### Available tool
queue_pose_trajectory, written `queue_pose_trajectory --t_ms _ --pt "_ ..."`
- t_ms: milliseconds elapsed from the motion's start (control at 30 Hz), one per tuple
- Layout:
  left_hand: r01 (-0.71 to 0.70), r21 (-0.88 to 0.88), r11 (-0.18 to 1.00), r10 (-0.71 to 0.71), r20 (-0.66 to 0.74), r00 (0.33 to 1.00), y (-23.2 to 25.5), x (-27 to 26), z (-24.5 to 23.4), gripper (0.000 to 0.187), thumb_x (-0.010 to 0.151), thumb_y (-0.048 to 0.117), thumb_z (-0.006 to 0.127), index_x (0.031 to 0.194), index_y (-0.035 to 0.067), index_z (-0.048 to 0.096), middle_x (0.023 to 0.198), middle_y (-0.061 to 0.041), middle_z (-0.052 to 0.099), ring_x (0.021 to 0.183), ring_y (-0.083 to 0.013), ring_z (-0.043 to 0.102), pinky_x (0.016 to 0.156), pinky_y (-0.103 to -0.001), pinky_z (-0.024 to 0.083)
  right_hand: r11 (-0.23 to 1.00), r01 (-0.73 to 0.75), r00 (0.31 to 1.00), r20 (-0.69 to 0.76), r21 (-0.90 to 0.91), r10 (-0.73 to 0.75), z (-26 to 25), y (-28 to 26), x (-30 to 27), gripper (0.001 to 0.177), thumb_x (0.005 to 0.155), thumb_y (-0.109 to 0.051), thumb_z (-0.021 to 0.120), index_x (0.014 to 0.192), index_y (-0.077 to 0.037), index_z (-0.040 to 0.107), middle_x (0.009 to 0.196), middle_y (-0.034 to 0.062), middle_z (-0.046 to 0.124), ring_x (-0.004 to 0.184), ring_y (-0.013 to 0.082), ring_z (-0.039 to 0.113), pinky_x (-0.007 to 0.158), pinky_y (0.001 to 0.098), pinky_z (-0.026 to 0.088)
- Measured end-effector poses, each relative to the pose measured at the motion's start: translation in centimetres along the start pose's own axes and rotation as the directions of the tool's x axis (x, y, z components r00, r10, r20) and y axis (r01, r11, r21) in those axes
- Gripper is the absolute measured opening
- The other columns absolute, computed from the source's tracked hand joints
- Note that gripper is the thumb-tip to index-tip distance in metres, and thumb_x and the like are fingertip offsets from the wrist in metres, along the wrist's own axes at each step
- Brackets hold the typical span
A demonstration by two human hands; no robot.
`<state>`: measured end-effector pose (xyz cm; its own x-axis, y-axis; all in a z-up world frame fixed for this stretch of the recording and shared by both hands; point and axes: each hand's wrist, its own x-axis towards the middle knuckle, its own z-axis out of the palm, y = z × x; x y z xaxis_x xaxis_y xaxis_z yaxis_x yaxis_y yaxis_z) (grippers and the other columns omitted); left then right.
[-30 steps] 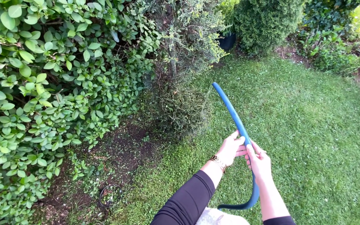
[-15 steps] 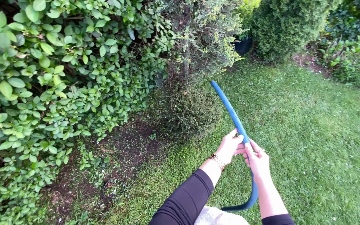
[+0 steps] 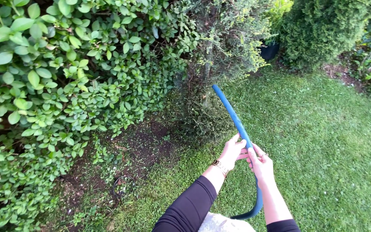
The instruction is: The person holds a blue garden hose with both hands and directs a stream of water onto the base and foliage of several small evergreen trees and bushes. The person moves along the garden bed, systematically watering the plants from different angles.
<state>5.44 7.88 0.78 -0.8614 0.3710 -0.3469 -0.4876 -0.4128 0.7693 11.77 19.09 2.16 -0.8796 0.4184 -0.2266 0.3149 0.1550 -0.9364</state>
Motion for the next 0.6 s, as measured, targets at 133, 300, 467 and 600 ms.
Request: queue_pose_trajectory --t_ms 133,300,467,600 --pt "-0.005 -0.008 1.000 0.005 -0.021 1.000 0.1 0.0 -1.0 0.067 0.105 0.024 0.056 0.162 0.012 0.023 0.133 -0.028 0.057 0.112 -0.0386 0.066 0.091 -0.048 0.060 1.000 0.000 1.000 0.021 0.007 0.000 1.1 -0.8 -0.4 0.036 0.098 -0.034 0.068 0.132 -0.022 0.068 0.068 0.0123 0.066 0.052 0.0129 0.056 0.042 0.0224 0.046" --pt "-0.018 -0.022 1.000 0.017 -0.047 0.999 0.0 0.3 -2.5 0.066 0.106 0.024 0.056 0.162 0.012 0.024 0.130 -0.028 0.059 0.109 -0.0376 0.068 0.090 -0.048 0.061 1.000 0.006 0.998 0.065 -0.005 -0.005 2.2 -0.5 0.0 0.037 0.097 -0.033 0.069 0.133 -0.021 0.068 0.068 0.0121 0.066 0.052 0.0128 0.057 0.042 0.0219 0.046" --pt "-0.039 -0.029 0.999 0.037 -0.074 0.997 1.4 -1.2 -3.7 0.068 0.105 0.025 0.056 0.162 0.011 0.021 0.127 -0.026 0.059 0.106 -0.0337 0.069 0.091 -0.047 0.061 1.000 0.009 0.995 0.102 0.003 -0.009 3.8 -1.2 -0.6 0.038 0.097 -0.032 0.069 0.133 -0.020 0.067 0.067 0.0132 0.066 0.051 0.0136 0.056 0.040 0.0219 0.044" --pt "-0.048 -0.031 0.998 0.044 -0.101 0.994 2.0 -2.0 -4.7 0.067 0.106 0.024 0.056 0.162 0.012 0.022 0.131 -0.027 0.058 0.111 -0.0371 0.067 0.093 -0.049 0.059 1.000 0.001 0.992 0.126 0.012 -0.003 4.9 -1.1 -0.8 0.038 0.097 -0.031 0.069 0.133 -0.019 0.067 0.066 0.0110 0.065 0.050 0.0114 0.055 0.039 0.0192 0.043"
